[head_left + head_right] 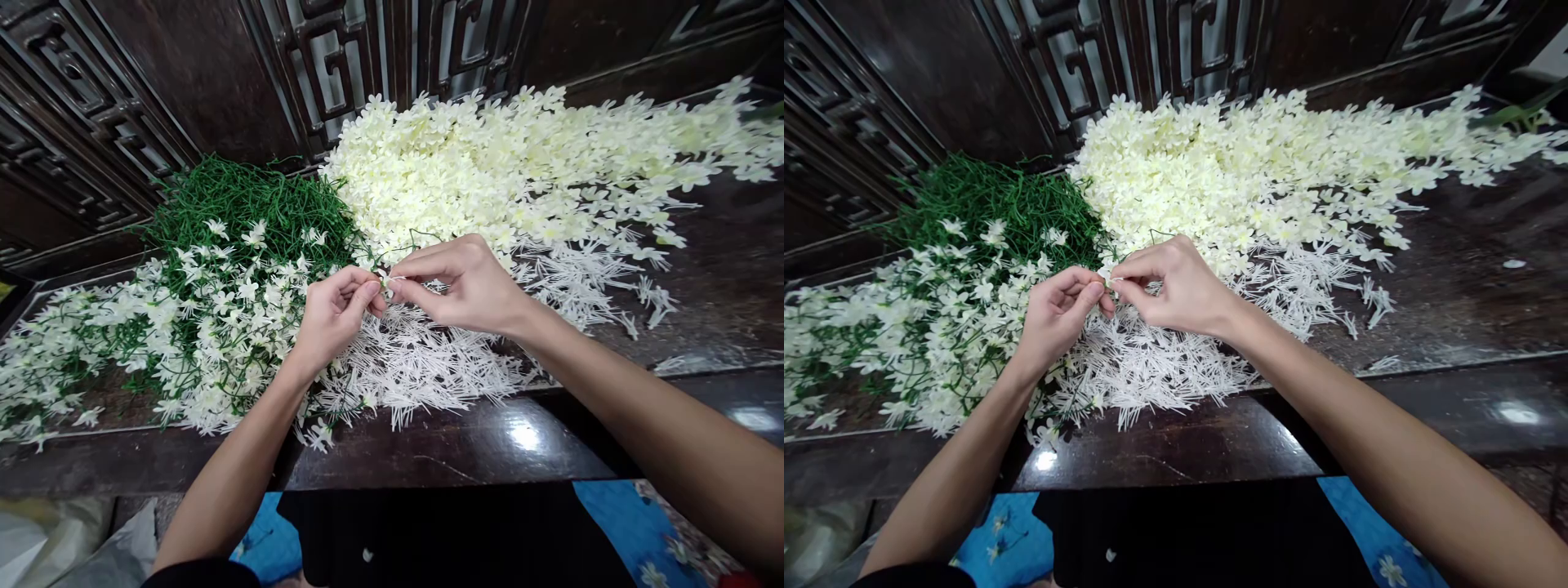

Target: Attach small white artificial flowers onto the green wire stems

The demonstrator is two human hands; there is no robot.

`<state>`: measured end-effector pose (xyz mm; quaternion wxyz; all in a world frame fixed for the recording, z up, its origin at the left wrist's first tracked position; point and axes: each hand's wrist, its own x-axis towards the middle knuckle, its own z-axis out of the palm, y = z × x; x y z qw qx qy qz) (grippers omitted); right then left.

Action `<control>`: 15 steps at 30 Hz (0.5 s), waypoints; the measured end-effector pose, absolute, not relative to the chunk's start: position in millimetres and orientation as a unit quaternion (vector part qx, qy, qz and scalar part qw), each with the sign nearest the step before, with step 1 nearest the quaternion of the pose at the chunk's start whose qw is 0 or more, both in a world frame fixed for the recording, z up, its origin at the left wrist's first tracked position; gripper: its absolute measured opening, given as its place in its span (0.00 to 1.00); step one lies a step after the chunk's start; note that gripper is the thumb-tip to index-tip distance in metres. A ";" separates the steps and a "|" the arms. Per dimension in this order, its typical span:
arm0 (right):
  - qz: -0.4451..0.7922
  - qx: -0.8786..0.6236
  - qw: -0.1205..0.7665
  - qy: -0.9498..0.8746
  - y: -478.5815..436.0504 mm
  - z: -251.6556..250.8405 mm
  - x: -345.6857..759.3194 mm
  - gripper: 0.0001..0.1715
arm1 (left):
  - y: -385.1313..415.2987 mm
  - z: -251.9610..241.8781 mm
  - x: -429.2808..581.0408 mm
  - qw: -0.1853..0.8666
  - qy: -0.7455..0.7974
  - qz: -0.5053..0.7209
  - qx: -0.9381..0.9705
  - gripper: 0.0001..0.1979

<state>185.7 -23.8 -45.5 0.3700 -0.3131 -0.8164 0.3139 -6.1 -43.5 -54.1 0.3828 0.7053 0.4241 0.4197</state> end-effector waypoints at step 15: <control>0.345 -0.348 0.358 -0.795 -28.6 -38.6 184.0 0.12 | -42.4 -56.5 -6.0 0.320 0.445 0.419 0.724 0.05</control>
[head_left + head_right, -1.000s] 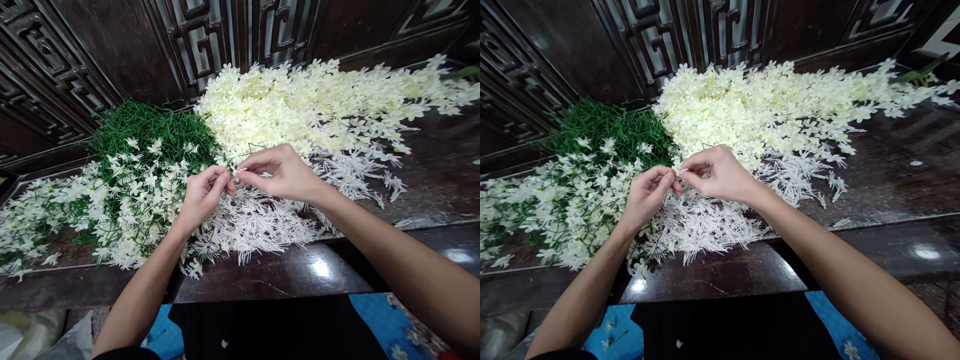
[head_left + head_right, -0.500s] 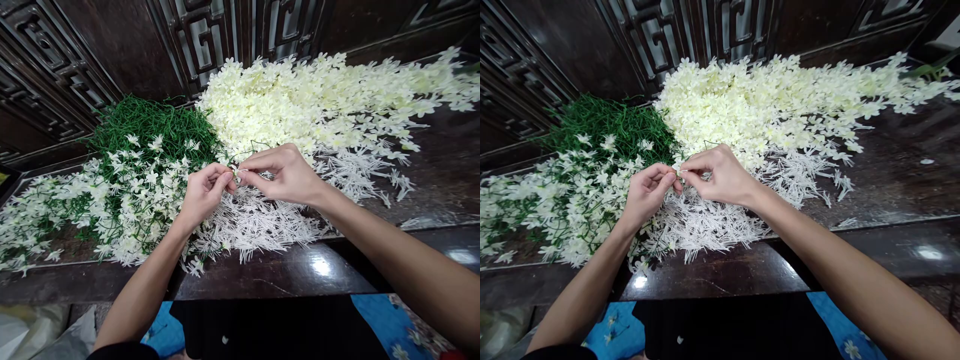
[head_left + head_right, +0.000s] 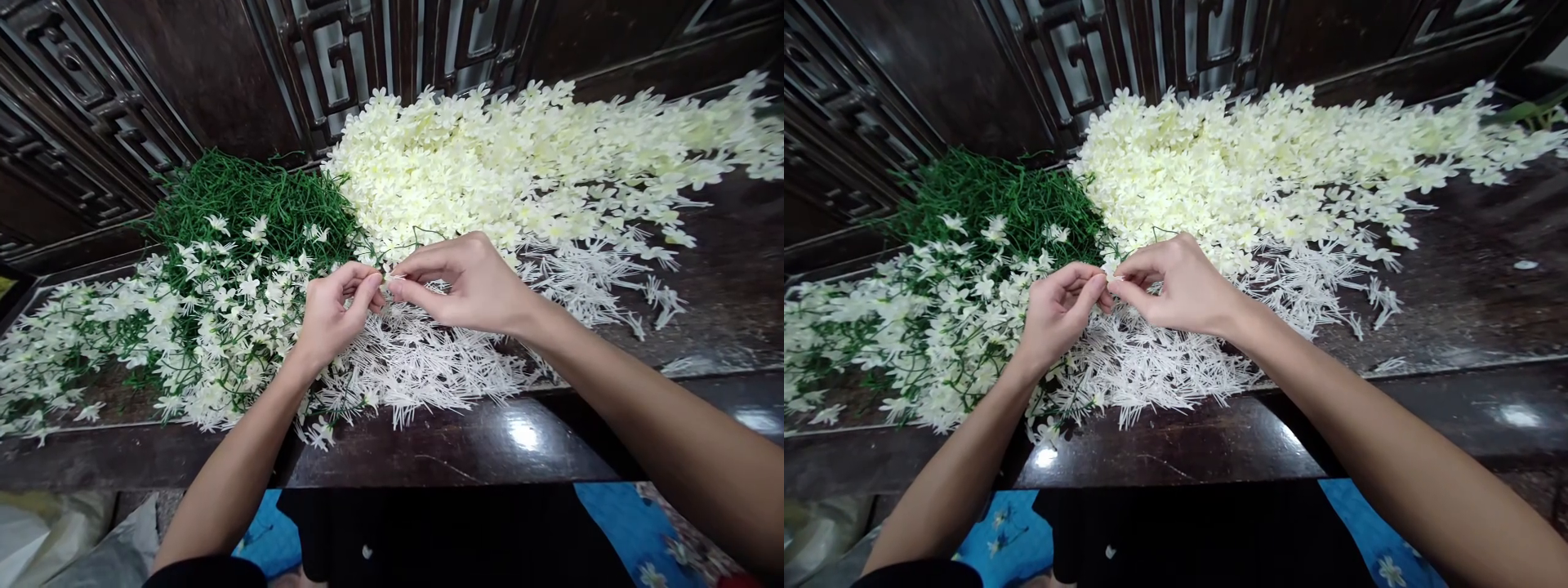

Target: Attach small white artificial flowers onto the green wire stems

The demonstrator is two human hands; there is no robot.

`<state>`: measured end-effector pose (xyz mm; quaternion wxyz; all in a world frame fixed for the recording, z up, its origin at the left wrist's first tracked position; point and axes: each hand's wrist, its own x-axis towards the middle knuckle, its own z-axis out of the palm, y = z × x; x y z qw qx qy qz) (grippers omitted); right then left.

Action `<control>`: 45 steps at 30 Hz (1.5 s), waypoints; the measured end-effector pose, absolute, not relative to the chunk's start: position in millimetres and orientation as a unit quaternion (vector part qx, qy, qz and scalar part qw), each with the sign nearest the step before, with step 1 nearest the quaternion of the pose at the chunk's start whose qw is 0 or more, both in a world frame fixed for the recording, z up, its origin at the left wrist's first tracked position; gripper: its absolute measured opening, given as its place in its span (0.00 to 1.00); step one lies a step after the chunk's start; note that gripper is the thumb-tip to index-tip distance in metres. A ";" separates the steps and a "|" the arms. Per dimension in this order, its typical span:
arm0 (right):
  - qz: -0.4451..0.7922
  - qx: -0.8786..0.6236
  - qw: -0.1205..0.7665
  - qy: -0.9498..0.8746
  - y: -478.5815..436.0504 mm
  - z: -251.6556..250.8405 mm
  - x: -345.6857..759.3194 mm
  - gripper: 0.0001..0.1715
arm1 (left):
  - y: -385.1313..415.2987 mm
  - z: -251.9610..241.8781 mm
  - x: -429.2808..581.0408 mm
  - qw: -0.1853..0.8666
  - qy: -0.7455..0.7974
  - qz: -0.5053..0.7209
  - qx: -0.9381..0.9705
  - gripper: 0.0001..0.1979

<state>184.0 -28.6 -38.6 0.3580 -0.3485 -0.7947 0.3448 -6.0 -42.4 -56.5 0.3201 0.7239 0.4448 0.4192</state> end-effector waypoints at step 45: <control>0.448 -0.353 0.368 -0.735 -22.0 -40.1 188.4 0.04 | -39.7 -59.3 -10.6 0.193 0.402 0.411 0.795 0.05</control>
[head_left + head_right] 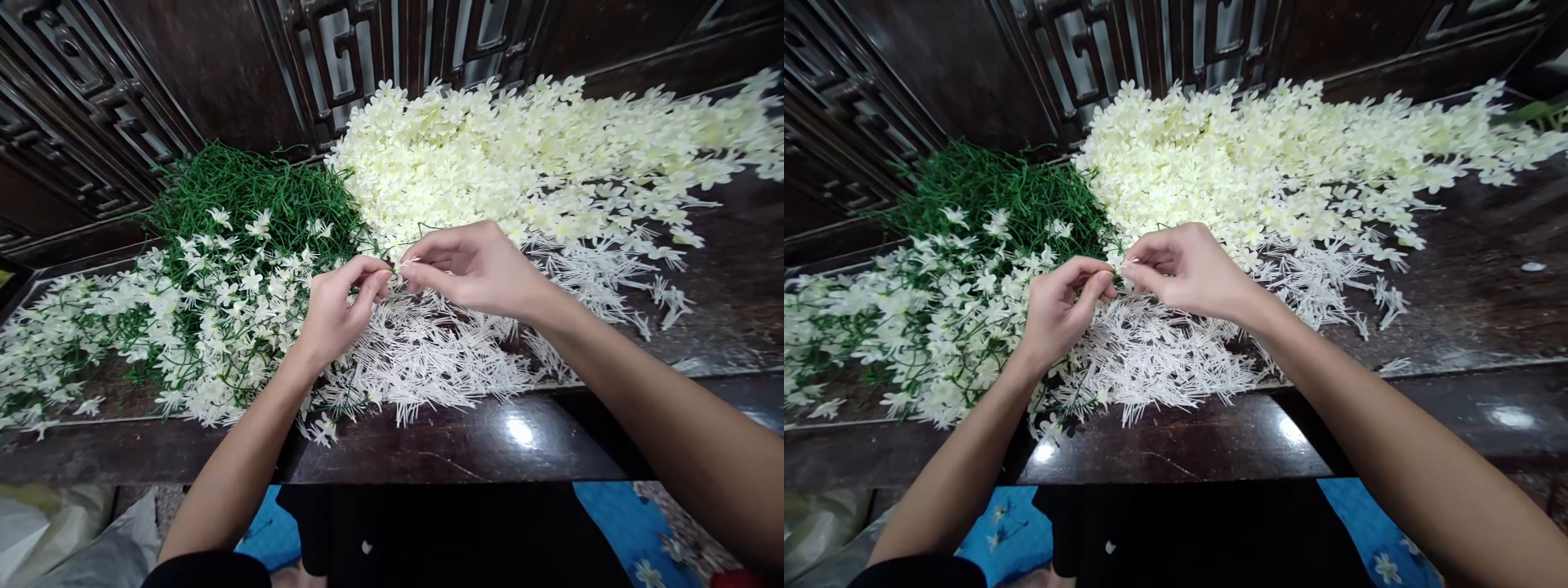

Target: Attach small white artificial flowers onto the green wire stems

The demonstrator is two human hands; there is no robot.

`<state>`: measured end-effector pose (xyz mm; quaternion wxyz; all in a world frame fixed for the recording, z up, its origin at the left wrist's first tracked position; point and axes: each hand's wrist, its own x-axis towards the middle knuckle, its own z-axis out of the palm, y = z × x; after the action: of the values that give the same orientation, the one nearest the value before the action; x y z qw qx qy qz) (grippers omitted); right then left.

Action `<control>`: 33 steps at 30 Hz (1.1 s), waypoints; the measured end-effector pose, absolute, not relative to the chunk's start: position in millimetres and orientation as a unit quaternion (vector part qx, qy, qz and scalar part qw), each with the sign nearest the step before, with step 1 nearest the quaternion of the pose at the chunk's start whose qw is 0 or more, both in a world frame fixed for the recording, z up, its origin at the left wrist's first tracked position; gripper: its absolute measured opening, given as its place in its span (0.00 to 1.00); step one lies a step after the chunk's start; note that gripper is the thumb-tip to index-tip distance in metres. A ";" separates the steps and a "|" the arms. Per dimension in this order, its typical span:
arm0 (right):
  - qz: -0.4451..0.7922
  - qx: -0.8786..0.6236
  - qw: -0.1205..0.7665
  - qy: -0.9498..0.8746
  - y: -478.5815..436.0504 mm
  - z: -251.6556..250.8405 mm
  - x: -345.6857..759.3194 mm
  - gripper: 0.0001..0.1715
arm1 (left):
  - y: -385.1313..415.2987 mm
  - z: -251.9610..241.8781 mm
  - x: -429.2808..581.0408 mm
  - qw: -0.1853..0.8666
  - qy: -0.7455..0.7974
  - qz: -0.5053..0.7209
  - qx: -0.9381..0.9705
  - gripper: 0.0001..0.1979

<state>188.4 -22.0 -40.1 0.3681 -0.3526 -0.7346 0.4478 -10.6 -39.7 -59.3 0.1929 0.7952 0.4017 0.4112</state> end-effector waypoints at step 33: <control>0.403 -0.427 0.444 -0.677 -12.0 -35.9 194.4 0.11 | -35.7 -56.7 -10.4 0.246 0.431 0.606 0.621 0.07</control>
<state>194.4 -12.0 -35.9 0.4439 -0.4266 -0.6770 0.4033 -10.4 -35.7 -56.7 0.2461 0.6214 0.4307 0.6064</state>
